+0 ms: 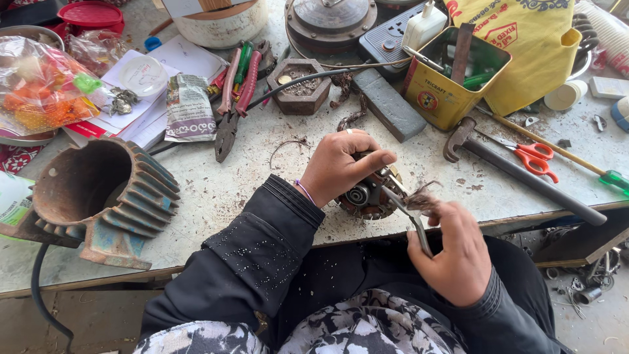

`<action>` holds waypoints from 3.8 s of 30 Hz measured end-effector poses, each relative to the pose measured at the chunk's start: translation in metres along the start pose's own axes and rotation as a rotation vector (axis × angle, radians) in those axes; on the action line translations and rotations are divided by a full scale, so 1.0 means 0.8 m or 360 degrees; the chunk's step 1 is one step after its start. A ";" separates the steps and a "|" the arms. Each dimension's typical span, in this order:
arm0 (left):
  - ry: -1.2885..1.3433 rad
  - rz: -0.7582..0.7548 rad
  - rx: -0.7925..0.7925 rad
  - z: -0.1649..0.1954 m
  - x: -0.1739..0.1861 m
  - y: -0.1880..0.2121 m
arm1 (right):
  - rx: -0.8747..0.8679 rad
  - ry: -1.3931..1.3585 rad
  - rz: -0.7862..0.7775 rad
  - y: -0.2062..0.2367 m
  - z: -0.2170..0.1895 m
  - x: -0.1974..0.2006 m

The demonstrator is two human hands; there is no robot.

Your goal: The person uses pliers to pull and adjust copper windings on a motor armature held in the left hand. The armature is rotated and repositioned repeatedly while the person works on different sections of the winding.

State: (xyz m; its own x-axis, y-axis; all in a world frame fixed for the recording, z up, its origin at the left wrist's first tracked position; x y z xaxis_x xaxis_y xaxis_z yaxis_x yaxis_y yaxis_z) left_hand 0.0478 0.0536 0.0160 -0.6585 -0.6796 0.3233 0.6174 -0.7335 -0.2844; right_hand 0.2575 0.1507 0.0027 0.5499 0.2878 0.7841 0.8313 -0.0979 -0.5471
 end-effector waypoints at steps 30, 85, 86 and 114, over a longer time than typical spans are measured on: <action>-0.0222 0.0079 -0.0159 0.018 0.000 0.005 | -0.0875 -0.2434 -0.0184 0.050 0.016 -0.069; -0.0348 0.0222 0.0347 -0.014 0.079 -0.025 | -0.0009 -0.1026 -0.0387 -0.250 0.135 -0.089; -0.0332 0.0186 0.0420 -0.017 0.080 -0.026 | -0.0066 -0.1056 -0.0380 -0.248 0.139 -0.095; 0.0007 -0.0176 0.0380 -0.047 0.077 -0.031 | -0.0012 -0.0675 -0.0551 -0.214 0.105 -0.079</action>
State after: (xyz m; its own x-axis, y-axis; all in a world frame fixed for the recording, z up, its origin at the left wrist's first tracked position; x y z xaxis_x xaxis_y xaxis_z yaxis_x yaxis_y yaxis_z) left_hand -0.0242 0.0292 0.0091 -0.7290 -0.5961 0.3363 0.6255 -0.7798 -0.0261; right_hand 0.0736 0.2294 0.0217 0.1647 0.6634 0.7299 0.9593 0.0642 -0.2748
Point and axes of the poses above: each hand's wrist, its own y-axis away from the middle knuckle, its own x-axis out of the back of the hand, z = x × y, the point moved 5 cm from there along -y, towards the middle knuckle, and after that the axes turned 14 degrees about x, right-handed, at the moved point
